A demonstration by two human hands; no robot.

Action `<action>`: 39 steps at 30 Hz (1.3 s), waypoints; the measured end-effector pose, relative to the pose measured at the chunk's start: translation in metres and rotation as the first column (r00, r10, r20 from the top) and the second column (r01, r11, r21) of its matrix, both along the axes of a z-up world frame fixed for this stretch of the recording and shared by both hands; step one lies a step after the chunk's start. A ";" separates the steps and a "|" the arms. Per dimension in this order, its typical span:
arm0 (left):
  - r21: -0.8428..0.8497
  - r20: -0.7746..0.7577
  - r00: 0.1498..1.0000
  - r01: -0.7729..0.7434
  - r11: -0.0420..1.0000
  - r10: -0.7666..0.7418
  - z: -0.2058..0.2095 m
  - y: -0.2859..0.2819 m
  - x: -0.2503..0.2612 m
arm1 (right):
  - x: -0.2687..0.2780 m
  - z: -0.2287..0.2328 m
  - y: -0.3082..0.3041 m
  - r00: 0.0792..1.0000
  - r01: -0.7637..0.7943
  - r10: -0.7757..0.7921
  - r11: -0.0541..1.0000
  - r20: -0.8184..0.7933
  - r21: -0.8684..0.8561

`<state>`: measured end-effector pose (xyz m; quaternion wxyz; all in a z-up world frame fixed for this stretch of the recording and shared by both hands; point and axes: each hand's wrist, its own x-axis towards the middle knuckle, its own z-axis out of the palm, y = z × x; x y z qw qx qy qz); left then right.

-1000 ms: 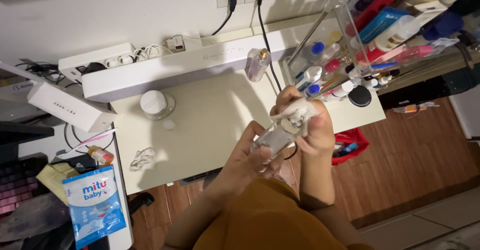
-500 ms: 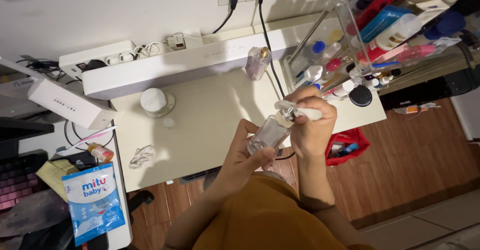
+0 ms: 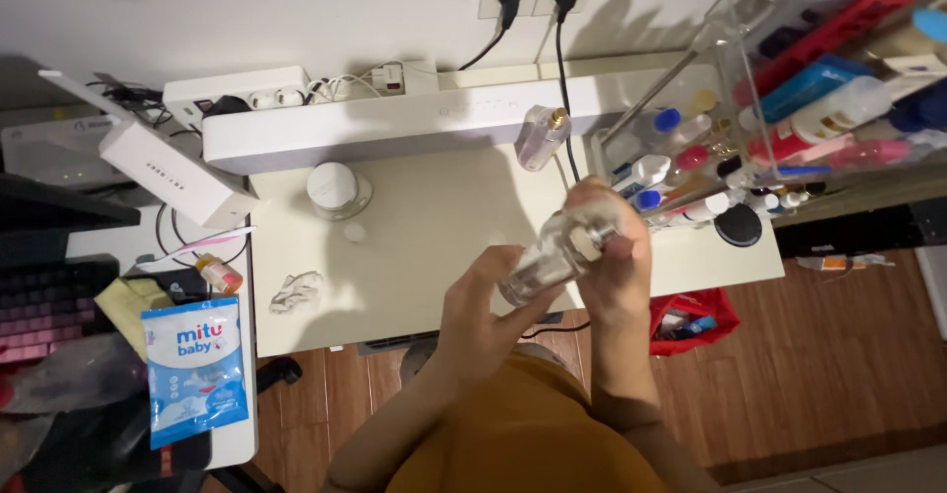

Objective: The person wipes several perfume bottles and their decorative caps with a white cloth and places them back on a shelf.

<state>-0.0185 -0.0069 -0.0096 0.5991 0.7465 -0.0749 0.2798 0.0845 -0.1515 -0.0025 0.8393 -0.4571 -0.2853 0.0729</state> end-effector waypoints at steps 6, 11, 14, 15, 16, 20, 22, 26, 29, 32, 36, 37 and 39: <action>-0.061 -0.081 0.996 0.033 0.998 -0.038 -0.002 0.006 0.000 | 0.014 -0.003 0.005 0.996 0.057 -0.058 0.998 -0.064 -0.020; -0.851 -0.140 0.720 0.264 0.454 -0.680 -0.002 0.006 0.001 | 0.020 0.008 0.014 0.997 -0.067 0.068 0.997 0.021 -0.022; -0.946 -0.056 0.608 0.222 0.237 -0.792 0.003 0.009 0.002 | 0.031 0.013 0.020 0.988 -0.151 0.150 0.988 -0.030 -0.021; -0.962 -0.008 0.583 0.217 0.165 -0.812 0.003 0.010 0.004 | 0.034 0.013 0.022 0.983 -0.178 0.177 0.984 -0.041 -0.021; -0.973 0.043 0.559 0.210 0.092 -0.828 0.002 0.011 0.006 | 0.036 0.014 0.023 0.978 -0.201 0.199 0.979 -0.065 -0.024; -0.960 0.279 0.472 0.138 -0.243 -0.836 -0.006 0.012 0.008 | 0.048 0.013 0.035 0.954 -0.291 0.287 0.956 -0.087 -0.031; -0.957 0.289 0.479 0.142 -0.251 -0.829 -0.007 0.014 0.005 | 0.044 0.017 0.042 0.953 -0.299 0.294 0.953 -0.079 -0.056; -0.919 0.392 0.507 0.252 -0.303 -0.768 -0.008 0.026 -0.003 | 0.027 0.039 0.054 0.956 -0.266 0.247 0.957 -0.159 -0.114; -0.876 0.481 0.472 0.277 -0.394 -0.738 -0.010 0.036 -0.009 | 0.015 0.045 0.061 0.955 -0.271 0.241 0.947 -0.175 -0.175; -0.882 0.468 0.461 0.290 -0.370 -0.754 -0.005 0.047 -0.014 | 0.006 0.041 0.065 0.963 -0.265 0.245 0.936 -0.111 -0.231; -0.982 0.166 0.602 0.174 -0.075 -0.781 0.013 0.067 -0.021 | 0.001 0.042 0.076 0.964 -0.266 0.262 0.935 -0.047 -0.235; -0.996 0.052 0.649 0.094 0.012 -0.759 0.016 0.071 -0.024 | -0.002 0.045 0.079 0.972 -0.236 0.230 0.941 -0.055 -0.243; -0.987 0.126 0.650 0.156 -0.031 -0.749 0.016 0.081 -0.027 | -0.011 0.053 0.087 0.983 -0.181 0.166 0.948 -0.076 -0.261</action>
